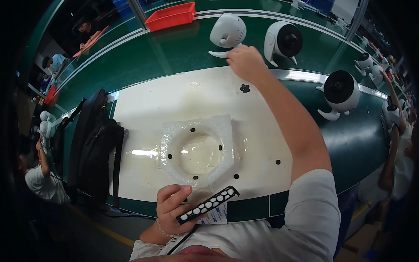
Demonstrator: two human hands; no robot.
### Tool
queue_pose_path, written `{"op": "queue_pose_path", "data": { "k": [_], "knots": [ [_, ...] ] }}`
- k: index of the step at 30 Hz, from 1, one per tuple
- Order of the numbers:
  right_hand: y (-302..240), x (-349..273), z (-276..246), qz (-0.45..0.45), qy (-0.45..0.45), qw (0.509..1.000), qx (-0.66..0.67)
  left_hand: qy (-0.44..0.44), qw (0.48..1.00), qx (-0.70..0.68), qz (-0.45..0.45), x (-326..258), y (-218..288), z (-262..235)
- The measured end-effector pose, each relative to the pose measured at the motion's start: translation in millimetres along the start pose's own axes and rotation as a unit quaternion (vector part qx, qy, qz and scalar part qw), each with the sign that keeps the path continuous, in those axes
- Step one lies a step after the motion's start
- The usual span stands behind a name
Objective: Assembling security camera housings by attaching small black circular pads to the base.
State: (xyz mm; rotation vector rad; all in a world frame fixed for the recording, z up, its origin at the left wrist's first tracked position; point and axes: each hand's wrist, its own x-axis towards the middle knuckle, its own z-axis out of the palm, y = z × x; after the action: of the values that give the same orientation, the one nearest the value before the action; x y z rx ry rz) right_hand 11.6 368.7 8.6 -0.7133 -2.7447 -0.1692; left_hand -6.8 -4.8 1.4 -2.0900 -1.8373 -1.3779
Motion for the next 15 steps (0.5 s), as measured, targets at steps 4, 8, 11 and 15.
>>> {"op": "queue_pose_path", "data": {
  "k": [4,8,11,15],
  "knots": [
    [-4,24,43,0.107,0.026,0.993,0.046,-0.010,1.000,-0.011,-0.001,3,0,1],
    [2,29,39,0.130,0.096,0.986,0.033,0.008,1.000,-0.015,-0.005,2,5,-1],
    [6,14,11,0.107,0.245,0.953,0.139,0.010,1.000,-0.016,-0.007,2,1,0],
    [-48,-47,-91,0.175,0.119,0.757,0.618,0.023,0.998,-0.050,-0.009,0,2,0]
  ]
}}
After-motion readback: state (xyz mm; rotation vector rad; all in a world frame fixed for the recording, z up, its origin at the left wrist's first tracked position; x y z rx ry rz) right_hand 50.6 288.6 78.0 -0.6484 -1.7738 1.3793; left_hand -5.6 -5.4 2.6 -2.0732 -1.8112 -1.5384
